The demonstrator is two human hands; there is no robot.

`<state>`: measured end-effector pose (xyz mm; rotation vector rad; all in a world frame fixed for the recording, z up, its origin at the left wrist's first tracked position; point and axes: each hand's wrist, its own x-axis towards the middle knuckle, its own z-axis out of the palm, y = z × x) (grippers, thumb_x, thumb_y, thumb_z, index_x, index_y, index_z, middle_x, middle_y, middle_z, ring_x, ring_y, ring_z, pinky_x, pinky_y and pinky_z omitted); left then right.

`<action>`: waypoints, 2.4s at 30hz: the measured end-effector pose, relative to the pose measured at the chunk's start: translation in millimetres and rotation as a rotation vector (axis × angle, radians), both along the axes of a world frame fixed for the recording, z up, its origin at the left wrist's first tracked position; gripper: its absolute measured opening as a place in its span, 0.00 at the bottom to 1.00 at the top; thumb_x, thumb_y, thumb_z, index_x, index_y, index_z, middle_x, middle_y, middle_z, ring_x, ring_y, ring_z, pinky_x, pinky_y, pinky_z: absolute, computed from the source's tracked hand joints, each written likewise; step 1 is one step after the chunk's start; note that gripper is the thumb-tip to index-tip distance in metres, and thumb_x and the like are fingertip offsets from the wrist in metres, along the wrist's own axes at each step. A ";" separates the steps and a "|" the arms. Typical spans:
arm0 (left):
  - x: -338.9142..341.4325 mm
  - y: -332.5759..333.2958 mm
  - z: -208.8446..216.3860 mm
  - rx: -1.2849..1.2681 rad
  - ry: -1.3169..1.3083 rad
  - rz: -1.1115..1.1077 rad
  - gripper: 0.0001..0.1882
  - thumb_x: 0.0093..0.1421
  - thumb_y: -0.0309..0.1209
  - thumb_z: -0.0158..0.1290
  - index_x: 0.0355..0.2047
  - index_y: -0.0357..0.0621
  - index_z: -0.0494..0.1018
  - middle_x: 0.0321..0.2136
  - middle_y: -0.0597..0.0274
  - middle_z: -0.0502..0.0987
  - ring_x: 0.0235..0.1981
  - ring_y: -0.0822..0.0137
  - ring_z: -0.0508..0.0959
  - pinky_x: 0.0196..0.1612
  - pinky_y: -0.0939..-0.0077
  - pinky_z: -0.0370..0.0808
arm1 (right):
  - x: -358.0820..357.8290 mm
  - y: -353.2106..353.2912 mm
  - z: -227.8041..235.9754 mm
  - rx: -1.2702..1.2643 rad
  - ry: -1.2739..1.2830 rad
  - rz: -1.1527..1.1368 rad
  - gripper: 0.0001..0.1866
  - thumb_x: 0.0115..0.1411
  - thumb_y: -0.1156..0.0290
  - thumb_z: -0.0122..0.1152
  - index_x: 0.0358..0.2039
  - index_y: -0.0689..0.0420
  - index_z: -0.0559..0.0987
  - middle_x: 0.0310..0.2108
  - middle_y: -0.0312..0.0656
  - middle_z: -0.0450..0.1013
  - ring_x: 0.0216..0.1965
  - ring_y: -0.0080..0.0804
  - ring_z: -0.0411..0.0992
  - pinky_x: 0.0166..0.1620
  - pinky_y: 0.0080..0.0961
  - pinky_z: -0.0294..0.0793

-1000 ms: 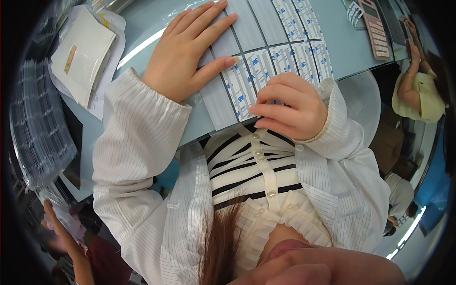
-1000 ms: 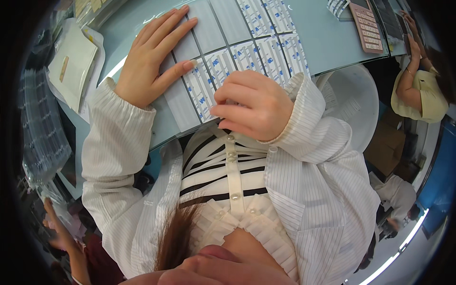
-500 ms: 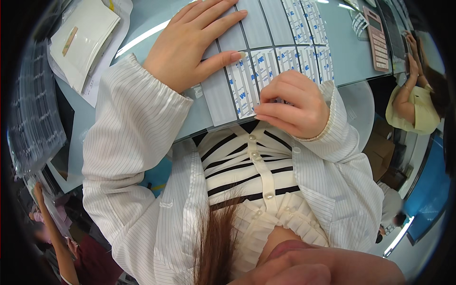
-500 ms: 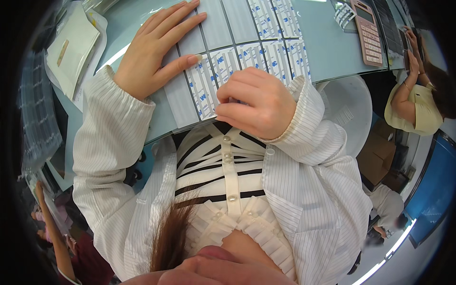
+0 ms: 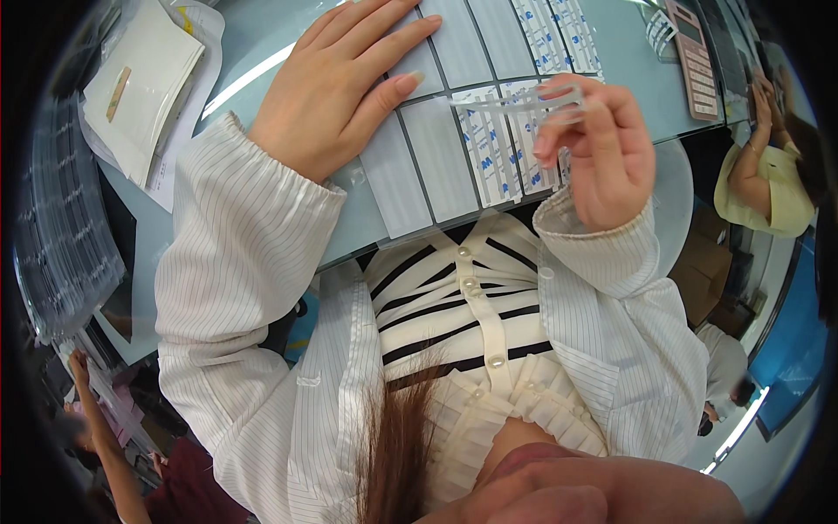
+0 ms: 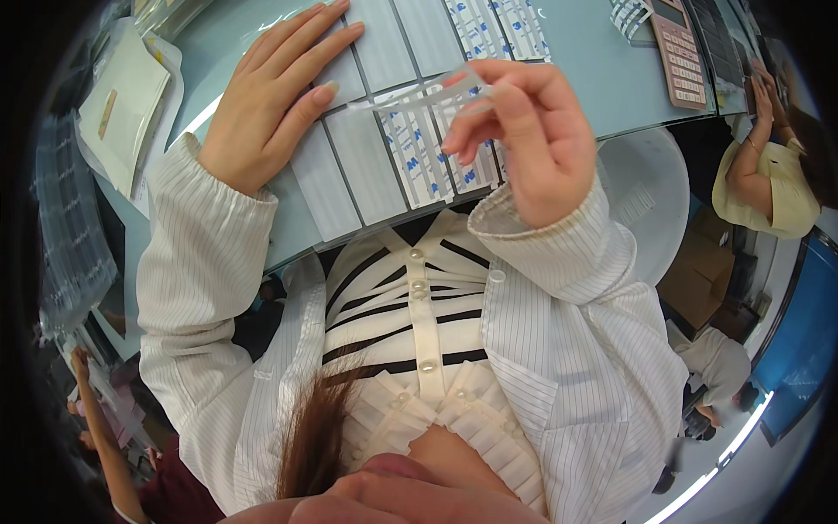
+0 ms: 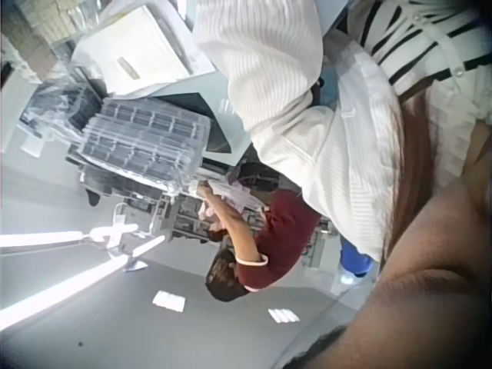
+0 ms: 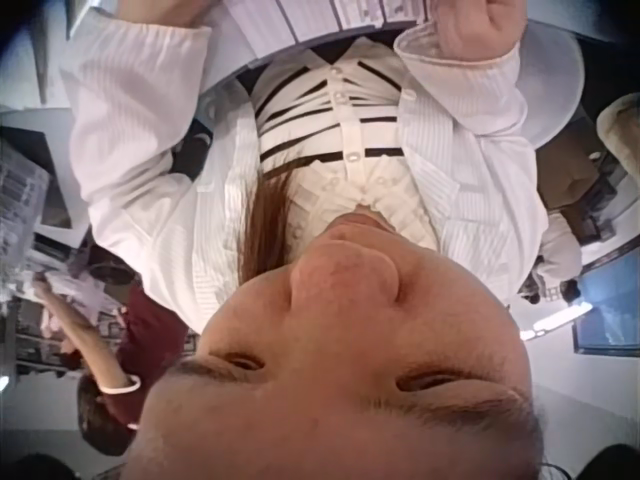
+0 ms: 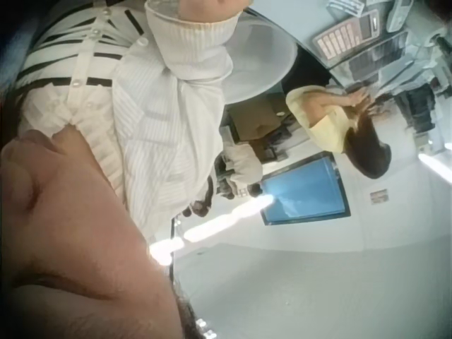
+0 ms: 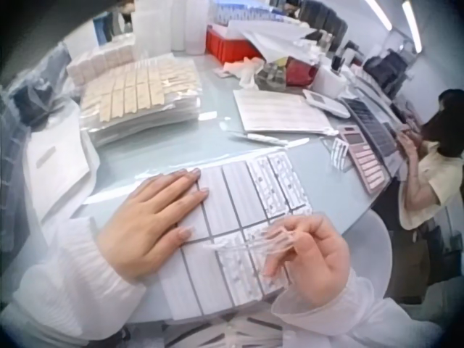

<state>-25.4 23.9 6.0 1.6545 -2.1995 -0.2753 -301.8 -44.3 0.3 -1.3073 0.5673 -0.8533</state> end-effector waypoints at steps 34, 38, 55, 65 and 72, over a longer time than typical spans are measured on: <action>-4.5 0.4 16.5 0.204 0.073 0.097 0.27 0.61 0.25 0.50 0.62 0.39 0.72 0.68 0.40 0.65 0.70 0.41 0.62 0.73 0.50 0.55 | 39.6 -69.4 47.2 -1.316 0.339 0.503 0.17 0.43 0.82 0.71 0.38 0.67 0.84 0.40 0.51 0.81 0.35 0.41 0.77 0.35 0.25 0.77; -6.3 -3.8 24.3 0.187 0.088 0.066 0.27 0.61 0.26 0.50 0.62 0.40 0.72 0.67 0.42 0.66 0.70 0.42 0.63 0.72 0.49 0.56 | 64.5 -65.1 22.5 -1.381 0.140 0.482 0.21 0.33 0.74 0.65 0.33 0.63 0.84 0.38 0.45 0.82 0.35 0.38 0.73 0.33 0.24 0.75; 0.1 -18.7 -72.0 -0.632 0.143 -0.106 0.30 0.58 0.25 0.51 0.64 0.38 0.69 0.68 0.40 0.64 0.70 0.42 0.63 0.70 0.48 0.59 | 56.4 -51.5 24.1 -1.651 0.275 0.463 0.17 0.44 0.66 0.70 0.37 0.48 0.88 0.42 0.25 0.83 0.41 0.31 0.65 0.38 0.28 0.67; -3.6 0.0 8.3 -0.020 0.179 -0.048 0.31 0.57 0.24 0.51 0.64 0.37 0.69 0.68 0.40 0.64 0.70 0.43 0.63 0.71 0.47 0.58 | 56.1 -52.2 19.2 -1.788 0.296 0.407 0.16 0.45 0.66 0.71 0.38 0.46 0.89 0.41 0.22 0.83 0.41 0.30 0.65 0.37 0.27 0.65; -4.5 -0.2 3.0 -0.044 0.170 -0.036 0.31 0.57 0.24 0.51 0.63 0.37 0.69 0.68 0.40 0.64 0.70 0.44 0.62 0.71 0.47 0.57 | 54.8 -51.6 22.2 -1.817 0.295 0.408 0.16 0.46 0.65 0.69 0.38 0.47 0.89 0.42 0.23 0.84 0.41 0.30 0.65 0.37 0.26 0.64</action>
